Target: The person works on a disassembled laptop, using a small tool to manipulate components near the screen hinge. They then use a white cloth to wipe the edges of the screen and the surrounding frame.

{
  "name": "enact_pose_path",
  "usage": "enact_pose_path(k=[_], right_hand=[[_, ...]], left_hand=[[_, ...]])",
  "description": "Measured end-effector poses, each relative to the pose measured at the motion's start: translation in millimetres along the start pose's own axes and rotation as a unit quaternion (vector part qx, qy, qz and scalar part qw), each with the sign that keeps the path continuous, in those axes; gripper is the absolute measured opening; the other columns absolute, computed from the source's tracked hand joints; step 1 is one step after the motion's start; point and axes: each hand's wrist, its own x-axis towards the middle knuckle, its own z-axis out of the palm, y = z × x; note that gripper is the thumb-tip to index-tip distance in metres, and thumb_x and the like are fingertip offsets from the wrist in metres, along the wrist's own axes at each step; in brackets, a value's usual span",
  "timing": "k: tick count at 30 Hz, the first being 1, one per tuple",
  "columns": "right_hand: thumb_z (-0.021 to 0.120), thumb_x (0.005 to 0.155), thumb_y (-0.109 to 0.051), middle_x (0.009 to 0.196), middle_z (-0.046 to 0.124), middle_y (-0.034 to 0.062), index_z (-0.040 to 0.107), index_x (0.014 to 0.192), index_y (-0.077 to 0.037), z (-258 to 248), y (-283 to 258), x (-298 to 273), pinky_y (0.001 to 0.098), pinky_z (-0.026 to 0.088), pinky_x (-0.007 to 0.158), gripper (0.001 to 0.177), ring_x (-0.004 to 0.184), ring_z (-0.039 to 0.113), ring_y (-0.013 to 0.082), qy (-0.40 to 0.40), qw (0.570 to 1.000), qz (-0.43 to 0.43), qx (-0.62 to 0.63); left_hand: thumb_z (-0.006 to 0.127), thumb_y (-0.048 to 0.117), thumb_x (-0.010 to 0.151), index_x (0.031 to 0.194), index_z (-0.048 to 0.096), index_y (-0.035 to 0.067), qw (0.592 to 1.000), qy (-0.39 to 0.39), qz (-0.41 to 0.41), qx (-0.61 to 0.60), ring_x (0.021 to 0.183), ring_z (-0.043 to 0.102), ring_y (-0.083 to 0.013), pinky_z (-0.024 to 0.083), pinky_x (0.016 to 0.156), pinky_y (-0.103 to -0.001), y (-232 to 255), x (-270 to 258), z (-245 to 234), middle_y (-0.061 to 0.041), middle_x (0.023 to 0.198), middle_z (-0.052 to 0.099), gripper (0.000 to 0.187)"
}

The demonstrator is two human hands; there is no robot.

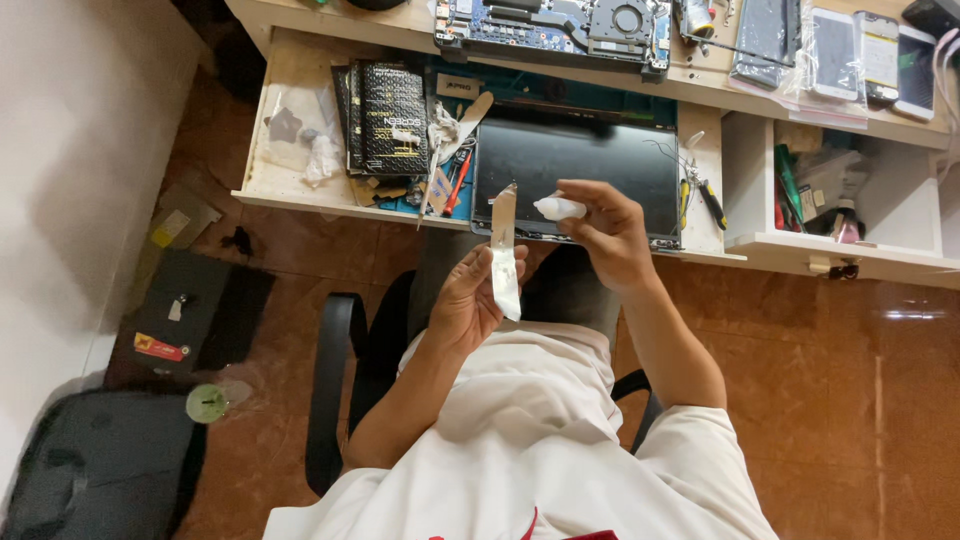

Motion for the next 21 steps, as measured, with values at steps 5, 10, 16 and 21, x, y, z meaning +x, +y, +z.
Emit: enact_pose_path(k=[5, 10, 16, 21], right_hand=[[0.066, 0.071, 0.010, 0.092, 0.062, 0.0235, 0.056, 0.102, 0.014, -11, -8, -22, 0.0338, 0.053, 0.073, 0.032, 0.083, 0.064, 0.0248, 0.091, 0.992, -0.019, 0.080], [0.072, 0.075, 0.001, 0.094, 0.056, 0.0264, 0.055, 0.090, 0.008, -84, -66, -16, 0.0377, 0.053, 0.073, 0.024, 0.082, 0.064, 0.0316, 0.191, 0.953, -0.168, -0.166], [0.057, 0.083, 0.008, 0.092, 0.051, 0.0087, 0.046, 0.099, -0.005, -180, -44, 11, 0.0214, 0.055, 0.073, 0.023, 0.082, 0.055, 0.0190, 0.316, 0.913, -0.006, -0.257], [0.069, 0.076, -0.001, 0.090, 0.065, 0.0052, 0.062, 0.091, -0.006, -242, 47, 28, 0.0260, 0.052, 0.078, 0.018, 0.085, 0.063, 0.0162, 0.231, 0.889, 0.100, -0.382]], left_hand=[[0.061, 0.015, 0.085, 0.103, 0.059, 0.005, 1.000, 0.003, -0.001, 0.024, 0.091, 0.065, -0.0321, 0.056, 0.071, -0.040, 4, -5, 10, -0.024, 0.107, 0.062, 0.020], [0.060, 0.017, 0.085, 0.101, 0.060, 0.007, 0.999, 0.014, 0.001, 0.039, 0.093, 0.065, -0.0296, 0.055, 0.071, -0.036, 12, -8, 13, -0.022, 0.107, 0.063, 0.018], [0.066, 0.017, 0.081, 0.105, 0.057, 0.001, 1.000, 0.002, 0.009, 0.022, 0.085, 0.065, -0.0263, 0.055, 0.062, -0.031, 15, -12, 24, -0.022, 0.108, 0.061, 0.029], [0.068, 0.017, 0.079, 0.102, 0.058, 0.004, 0.999, 0.024, 0.020, 0.042, 0.085, 0.063, -0.0254, 0.052, 0.062, -0.030, 17, -11, 24, -0.021, 0.107, 0.060, 0.029]])
